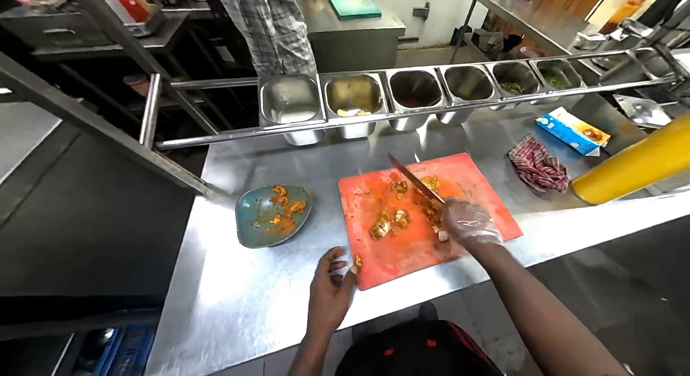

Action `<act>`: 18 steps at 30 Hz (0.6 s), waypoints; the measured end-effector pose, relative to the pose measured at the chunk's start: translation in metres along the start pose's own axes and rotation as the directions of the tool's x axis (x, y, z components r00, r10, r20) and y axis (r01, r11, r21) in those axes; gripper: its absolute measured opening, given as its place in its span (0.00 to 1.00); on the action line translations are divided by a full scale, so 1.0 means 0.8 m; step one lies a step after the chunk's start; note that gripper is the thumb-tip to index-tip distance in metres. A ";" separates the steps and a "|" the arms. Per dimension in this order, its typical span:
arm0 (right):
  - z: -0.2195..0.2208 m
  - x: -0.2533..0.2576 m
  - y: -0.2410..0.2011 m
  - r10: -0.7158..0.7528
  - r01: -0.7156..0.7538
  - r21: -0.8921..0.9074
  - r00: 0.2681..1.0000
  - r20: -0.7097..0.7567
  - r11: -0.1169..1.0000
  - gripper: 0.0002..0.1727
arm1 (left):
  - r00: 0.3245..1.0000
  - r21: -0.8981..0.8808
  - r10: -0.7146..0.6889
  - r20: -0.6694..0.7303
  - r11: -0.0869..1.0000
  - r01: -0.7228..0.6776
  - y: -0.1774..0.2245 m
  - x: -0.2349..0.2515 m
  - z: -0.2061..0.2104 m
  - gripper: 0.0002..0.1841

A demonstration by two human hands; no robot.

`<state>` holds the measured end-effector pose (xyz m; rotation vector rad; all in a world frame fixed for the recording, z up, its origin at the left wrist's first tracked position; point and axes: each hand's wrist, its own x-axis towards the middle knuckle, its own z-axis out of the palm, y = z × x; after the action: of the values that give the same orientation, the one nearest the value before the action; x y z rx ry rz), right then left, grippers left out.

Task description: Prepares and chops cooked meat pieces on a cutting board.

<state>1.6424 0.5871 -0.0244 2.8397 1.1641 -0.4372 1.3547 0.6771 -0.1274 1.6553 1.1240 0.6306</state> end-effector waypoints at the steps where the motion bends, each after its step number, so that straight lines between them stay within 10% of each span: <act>1: 0.001 0.003 -0.004 -0.020 0.020 -0.021 1.000 -0.002 1.000 0.12 | 0.999 -0.012 -0.026 0.037 1.000 0.027 0.008 -0.005 0.008 0.32; 9: 0.001 -0.060 0.014 -0.148 0.165 -0.073 0.969 0.200 0.984 0.14 | 0.995 -0.132 0.053 0.086 0.990 -0.041 0.037 -0.039 0.045 0.39; 14: 0.026 -0.099 -0.019 -0.253 0.139 0.338 0.913 0.320 0.931 0.23 | 0.953 -0.269 0.160 -0.256 0.936 -0.229 0.026 -0.032 0.034 0.35; 18: 0.069 -0.095 -0.058 -0.468 0.286 0.431 0.783 0.410 0.856 0.24 | 0.904 -0.323 -0.021 -0.426 0.937 -0.131 0.032 -0.001 0.002 0.31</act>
<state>1.5452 0.5605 -0.0536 2.4400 1.6621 -1.4454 1.3653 0.6738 -0.1046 1.2792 1.1876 1.1994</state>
